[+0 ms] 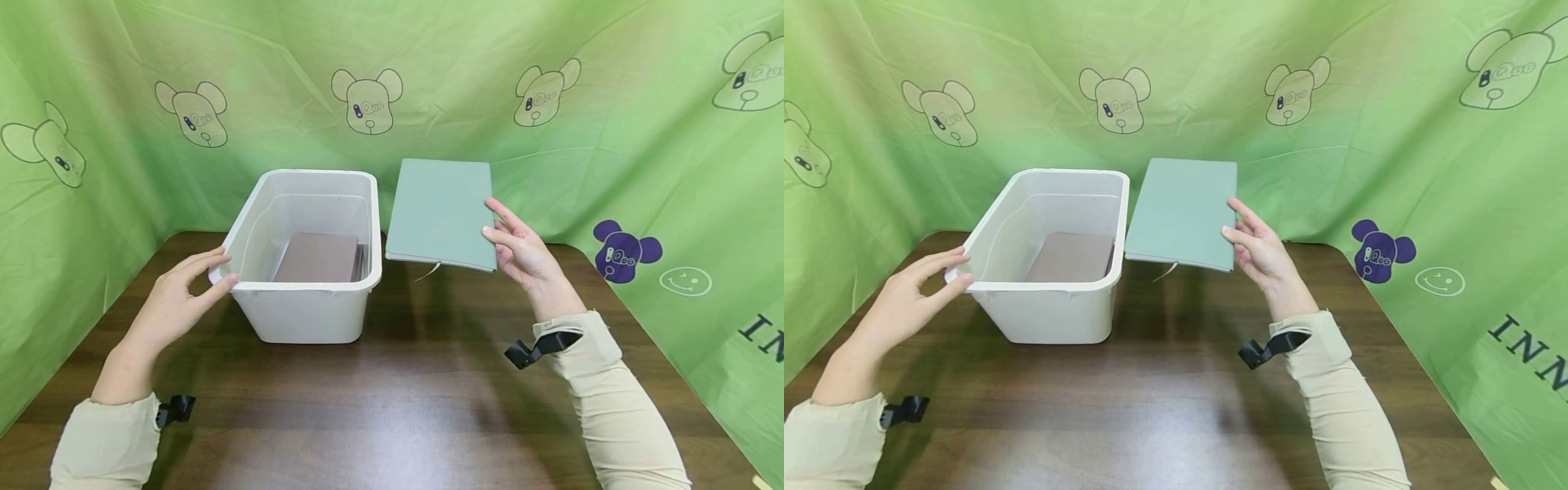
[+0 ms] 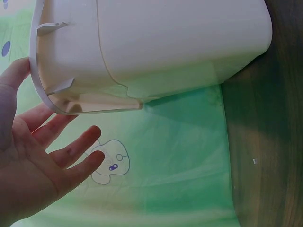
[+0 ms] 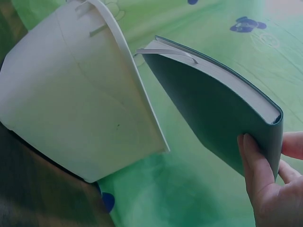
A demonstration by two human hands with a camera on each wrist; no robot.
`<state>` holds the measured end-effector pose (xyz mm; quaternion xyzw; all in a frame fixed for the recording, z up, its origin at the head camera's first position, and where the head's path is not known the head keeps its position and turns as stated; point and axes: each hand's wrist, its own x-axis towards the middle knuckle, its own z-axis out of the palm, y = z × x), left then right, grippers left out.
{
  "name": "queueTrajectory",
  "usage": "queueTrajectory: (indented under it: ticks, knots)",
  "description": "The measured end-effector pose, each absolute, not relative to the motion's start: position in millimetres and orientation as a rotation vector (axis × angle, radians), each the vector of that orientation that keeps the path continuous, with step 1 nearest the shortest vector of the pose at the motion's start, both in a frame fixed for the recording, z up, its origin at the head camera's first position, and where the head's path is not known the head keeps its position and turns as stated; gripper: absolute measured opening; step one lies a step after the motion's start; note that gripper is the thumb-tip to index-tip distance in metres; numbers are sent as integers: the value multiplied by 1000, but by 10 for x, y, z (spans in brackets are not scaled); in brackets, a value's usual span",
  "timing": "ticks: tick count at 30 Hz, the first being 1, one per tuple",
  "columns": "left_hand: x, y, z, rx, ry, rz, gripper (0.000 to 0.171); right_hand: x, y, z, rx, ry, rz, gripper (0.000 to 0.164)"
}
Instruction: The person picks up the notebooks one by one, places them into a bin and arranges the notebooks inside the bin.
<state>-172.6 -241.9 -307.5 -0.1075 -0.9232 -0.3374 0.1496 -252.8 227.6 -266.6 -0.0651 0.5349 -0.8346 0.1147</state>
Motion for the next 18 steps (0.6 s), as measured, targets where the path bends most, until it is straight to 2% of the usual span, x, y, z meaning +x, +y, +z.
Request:
queueTrajectory:
  ticks: [18]
  knots:
    - [-1716,-2405,-3069,-312,-2645,-965,49,-2471,2181,-2602,-211,1563,-2442,72]
